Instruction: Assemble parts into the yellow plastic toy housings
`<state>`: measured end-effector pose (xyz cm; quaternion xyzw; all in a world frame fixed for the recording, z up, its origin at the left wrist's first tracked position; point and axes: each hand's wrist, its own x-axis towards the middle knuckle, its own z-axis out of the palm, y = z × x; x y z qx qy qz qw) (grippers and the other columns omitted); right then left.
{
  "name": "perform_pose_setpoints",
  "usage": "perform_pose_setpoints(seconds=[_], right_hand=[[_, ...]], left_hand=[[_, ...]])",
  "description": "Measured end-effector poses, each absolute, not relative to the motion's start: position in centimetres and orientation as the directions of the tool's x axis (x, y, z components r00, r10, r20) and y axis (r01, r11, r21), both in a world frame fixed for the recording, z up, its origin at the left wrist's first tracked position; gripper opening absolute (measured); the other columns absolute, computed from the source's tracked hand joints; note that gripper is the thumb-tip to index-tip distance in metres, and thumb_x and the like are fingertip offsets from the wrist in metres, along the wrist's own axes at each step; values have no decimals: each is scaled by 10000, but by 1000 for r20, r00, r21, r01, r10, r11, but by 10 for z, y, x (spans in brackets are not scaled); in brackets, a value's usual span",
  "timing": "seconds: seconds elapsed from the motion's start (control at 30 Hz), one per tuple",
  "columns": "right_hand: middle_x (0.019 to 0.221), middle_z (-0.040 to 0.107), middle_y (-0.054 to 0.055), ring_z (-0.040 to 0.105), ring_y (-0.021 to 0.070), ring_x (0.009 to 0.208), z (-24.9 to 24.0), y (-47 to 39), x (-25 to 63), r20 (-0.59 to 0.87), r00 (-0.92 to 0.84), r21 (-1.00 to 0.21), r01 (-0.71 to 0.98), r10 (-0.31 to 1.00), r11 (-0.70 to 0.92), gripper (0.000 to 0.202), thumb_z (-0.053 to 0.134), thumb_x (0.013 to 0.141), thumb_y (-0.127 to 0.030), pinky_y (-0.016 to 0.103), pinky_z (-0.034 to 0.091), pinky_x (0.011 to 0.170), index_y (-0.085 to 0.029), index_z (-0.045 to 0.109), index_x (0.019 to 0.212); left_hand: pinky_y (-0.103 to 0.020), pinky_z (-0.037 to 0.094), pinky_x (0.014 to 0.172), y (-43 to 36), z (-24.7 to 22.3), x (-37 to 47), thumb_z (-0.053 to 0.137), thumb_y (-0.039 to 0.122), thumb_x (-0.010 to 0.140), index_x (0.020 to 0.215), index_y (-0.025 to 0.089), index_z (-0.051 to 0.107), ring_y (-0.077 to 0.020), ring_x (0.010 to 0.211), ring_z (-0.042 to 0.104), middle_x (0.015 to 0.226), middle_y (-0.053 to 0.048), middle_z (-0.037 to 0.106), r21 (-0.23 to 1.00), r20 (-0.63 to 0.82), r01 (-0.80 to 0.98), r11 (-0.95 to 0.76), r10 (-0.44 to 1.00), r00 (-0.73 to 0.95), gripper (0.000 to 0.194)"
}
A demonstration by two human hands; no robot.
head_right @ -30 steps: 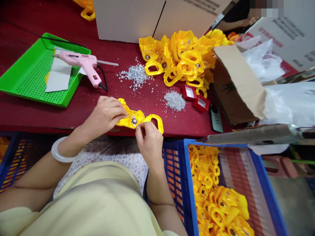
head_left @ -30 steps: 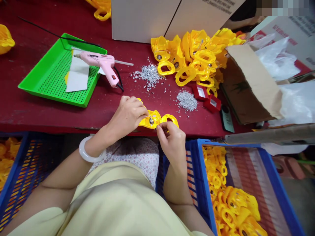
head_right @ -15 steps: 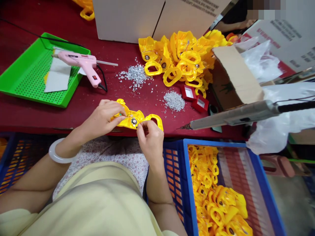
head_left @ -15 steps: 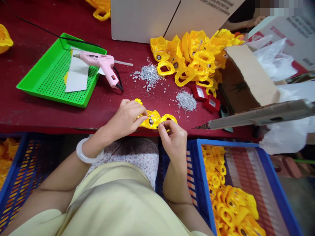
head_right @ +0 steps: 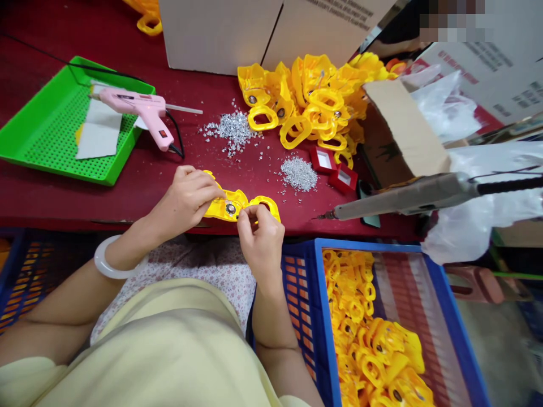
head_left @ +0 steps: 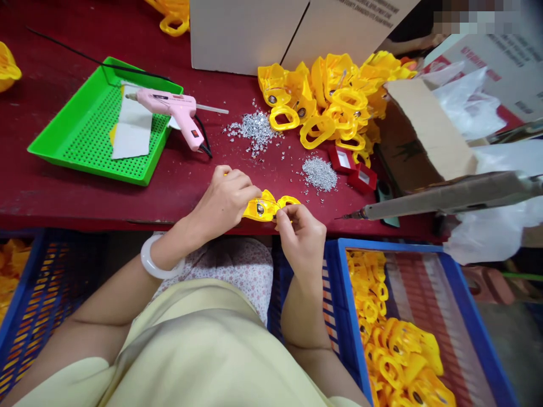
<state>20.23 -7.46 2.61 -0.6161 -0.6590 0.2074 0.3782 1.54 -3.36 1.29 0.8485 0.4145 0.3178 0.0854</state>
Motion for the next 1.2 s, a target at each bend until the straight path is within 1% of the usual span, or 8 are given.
perform_pose_setpoints(seconds=[0.2, 0.3, 0.5, 0.73, 0.8, 0.87, 1.07, 1.2], right_hand=[[660, 607, -8, 555, 128, 590, 29, -68, 200, 244, 30, -745, 645, 969, 167, 147, 544, 849, -310, 280, 441, 594, -212, 543, 740], [650, 592, -14, 536, 122, 571, 31, -68, 200, 220, 18, -767, 621, 975, 162, 146, 541, 844, -305, 274, 427, 577, -213, 537, 730], [608, 553, -27, 505, 117, 551, 33, -70, 200, 180, 23, -791, 598, 983, 131, 158, 520, 843, -306, 268, 398, 560, -214, 522, 714], [568, 512, -40, 484, 112, 528, 30, -70, 200, 156, 6, -782, 611, 988, 120, 179, 487, 842, -301, 268, 371, 557, -218, 495, 684], [560, 513, -41, 481, 112, 528, 29, -70, 200, 153, -3, -760, 638, 988, 120, 183, 486, 837, -299, 269, 363, 568, -218, 491, 672], [557, 516, -41, 476, 111, 527, 27, -69, 201, 146, -7, -732, 672, 989, 112, 176, 484, 823, -292, 270, 355, 577, -218, 491, 663], [588, 535, -23, 456, 115, 542, 22, -60, 197, 194, 6, -621, 775, 981, 118, 181, 488, 805, -307, 277, 331, 588, -211, 510, 653], [625, 560, -17, 470, 118, 565, 23, -53, 192, 282, 16, -638, 750, 959, 175, 178, 495, 839, -309, 275, 356, 602, -207, 528, 697]], left_hand=[[-398, 379, 910, -31, 16, 16, 429, 88, 871, 893, 173, 640, -204, 953, 628, 935, -40, 714, 647, 367, 543, -535, 843, 393, 229], [-373, 397, 894, -30, 17, 16, 468, 125, 866, 886, 175, 632, -188, 912, 633, 934, -29, 712, 708, 320, 525, -473, 877, 358, 172], [-385, 371, 876, -30, 16, 16, 543, 133, 868, 851, 168, 645, -195, 895, 639, 878, -14, 712, 637, 364, 566, -523, 852, 376, 109], [-422, 361, 889, -31, 17, 12, 512, 233, 946, 869, 176, 674, -210, 885, 617, 885, -40, 701, 419, 490, 659, -624, 767, 415, 188], [-438, 365, 901, -31, 18, 11, 506, 246, 950, 873, 171, 681, -221, 891, 610, 883, -50, 695, 396, 491, 678, -619, 767, 413, 205], [-437, 369, 904, -31, 17, 11, 518, 235, 941, 868, 174, 682, -224, 910, 607, 894, -48, 697, 440, 477, 665, -604, 784, 396, 190], [-379, 407, 894, -28, 15, 7, 556, 191, 892, 848, 187, 667, -200, 948, 601, 929, -26, 705, 734, 304, 503, -456, 883, 357, 119], [-392, 396, 935, -26, 20, 3, 550, 213, 894, 867, 174, 655, -211, 1004, 588, 979, -42, 694, 742, 238, 493, -455, 865, 441, 115]])
